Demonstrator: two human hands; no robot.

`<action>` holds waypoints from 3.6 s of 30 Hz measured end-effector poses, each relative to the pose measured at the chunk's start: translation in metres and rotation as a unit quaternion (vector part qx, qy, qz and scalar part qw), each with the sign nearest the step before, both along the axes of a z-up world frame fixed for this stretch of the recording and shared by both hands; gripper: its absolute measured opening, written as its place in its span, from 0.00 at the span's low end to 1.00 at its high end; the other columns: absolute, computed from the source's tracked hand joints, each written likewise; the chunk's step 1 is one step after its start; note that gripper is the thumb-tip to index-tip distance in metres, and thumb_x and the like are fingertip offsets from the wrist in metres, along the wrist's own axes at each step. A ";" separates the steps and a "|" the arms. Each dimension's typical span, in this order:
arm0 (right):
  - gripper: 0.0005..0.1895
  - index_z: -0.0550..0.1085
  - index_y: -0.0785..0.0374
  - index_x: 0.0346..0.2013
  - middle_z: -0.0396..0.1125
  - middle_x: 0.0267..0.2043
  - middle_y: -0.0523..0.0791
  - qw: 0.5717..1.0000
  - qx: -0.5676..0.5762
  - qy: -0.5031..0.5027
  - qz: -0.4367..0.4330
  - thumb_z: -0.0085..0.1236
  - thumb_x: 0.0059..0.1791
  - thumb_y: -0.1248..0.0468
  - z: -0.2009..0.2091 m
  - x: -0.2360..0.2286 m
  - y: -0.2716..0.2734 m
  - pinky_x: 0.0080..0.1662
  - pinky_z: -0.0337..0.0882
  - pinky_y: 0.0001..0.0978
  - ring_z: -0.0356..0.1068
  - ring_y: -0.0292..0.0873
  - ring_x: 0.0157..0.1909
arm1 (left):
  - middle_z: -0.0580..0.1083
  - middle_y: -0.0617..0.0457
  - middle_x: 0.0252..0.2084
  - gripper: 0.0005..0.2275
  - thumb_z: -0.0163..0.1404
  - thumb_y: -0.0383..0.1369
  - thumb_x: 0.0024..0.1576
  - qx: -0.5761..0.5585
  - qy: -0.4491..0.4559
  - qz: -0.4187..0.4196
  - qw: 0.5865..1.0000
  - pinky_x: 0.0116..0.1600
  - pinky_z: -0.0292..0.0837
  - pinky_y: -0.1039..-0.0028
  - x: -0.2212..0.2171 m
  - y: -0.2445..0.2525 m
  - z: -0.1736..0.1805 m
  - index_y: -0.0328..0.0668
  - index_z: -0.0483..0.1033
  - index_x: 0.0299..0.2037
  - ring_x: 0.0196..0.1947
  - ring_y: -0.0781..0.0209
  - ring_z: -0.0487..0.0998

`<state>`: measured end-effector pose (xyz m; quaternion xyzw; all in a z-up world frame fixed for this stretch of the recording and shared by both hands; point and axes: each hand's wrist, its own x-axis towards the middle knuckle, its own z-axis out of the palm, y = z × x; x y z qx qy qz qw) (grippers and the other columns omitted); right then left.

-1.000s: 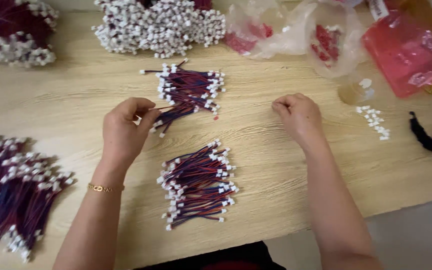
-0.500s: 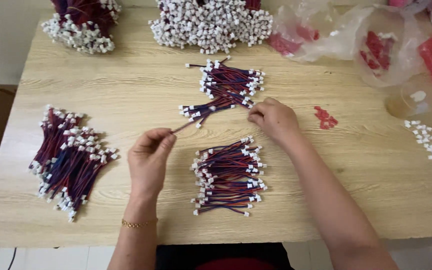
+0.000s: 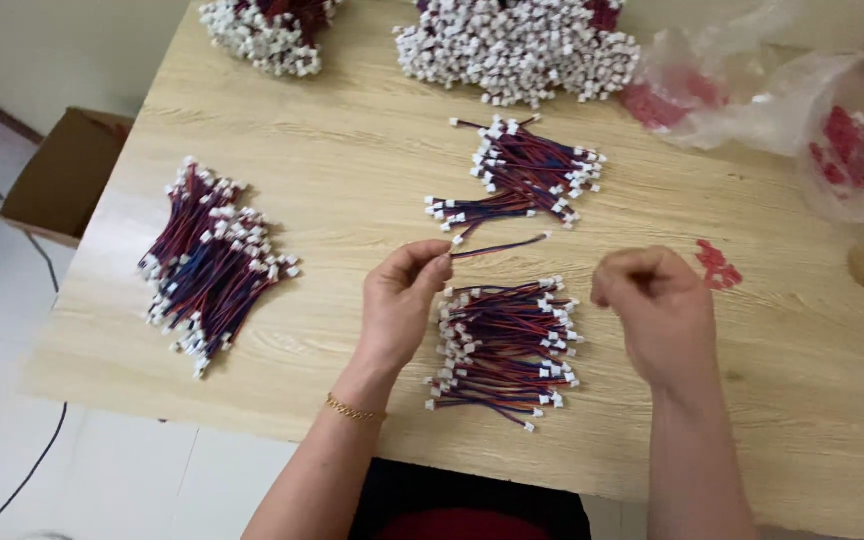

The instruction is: Bundling and organizing small wire harnesses with white connectors on a wooden table.

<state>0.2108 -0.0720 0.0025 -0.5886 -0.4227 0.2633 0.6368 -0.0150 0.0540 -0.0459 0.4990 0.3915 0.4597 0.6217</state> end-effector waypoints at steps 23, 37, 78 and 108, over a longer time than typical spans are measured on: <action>0.09 0.76 0.63 0.39 0.72 0.29 0.46 0.985 -0.026 -0.166 0.051 0.62 0.45 0.71 0.073 -0.094 0.019 0.40 0.72 0.33 0.72 0.40 0.33 | 0.76 0.51 0.32 0.10 0.56 0.26 0.54 -0.033 -0.066 -0.041 0.996 0.41 0.76 0.79 0.002 -0.030 0.030 0.35 0.76 0.46 0.33 0.67 0.77; 0.04 0.79 0.52 0.33 0.73 0.31 0.38 0.948 0.018 -0.307 0.084 0.64 0.44 0.64 0.064 -0.080 0.029 0.49 0.60 0.32 0.72 0.41 0.38 | 0.76 0.46 0.31 0.15 0.55 0.21 0.53 -0.099 -0.187 -0.107 0.971 0.37 0.75 0.81 -0.001 -0.033 0.041 0.33 0.71 0.51 0.31 0.64 0.78; 0.08 0.79 0.60 0.39 0.74 0.36 0.48 0.983 -0.110 -0.149 0.005 0.58 0.46 0.70 0.038 -0.032 0.012 0.46 0.73 0.35 0.74 0.42 0.41 | 0.74 0.59 0.33 0.07 0.57 0.36 0.50 0.445 0.471 -0.105 0.754 0.42 0.76 0.69 0.078 0.128 0.002 0.60 0.80 0.39 0.37 0.58 0.78; 0.07 0.79 0.44 0.38 0.69 0.32 0.43 0.793 -0.354 -0.454 -0.200 0.59 0.46 0.57 -0.035 0.119 -0.026 0.45 0.71 0.44 0.72 0.51 0.40 | 0.75 0.46 0.34 0.05 0.46 0.23 0.64 0.146 0.061 -0.017 0.987 0.42 0.73 0.78 -0.023 0.023 0.050 0.32 0.73 0.47 0.34 0.64 0.74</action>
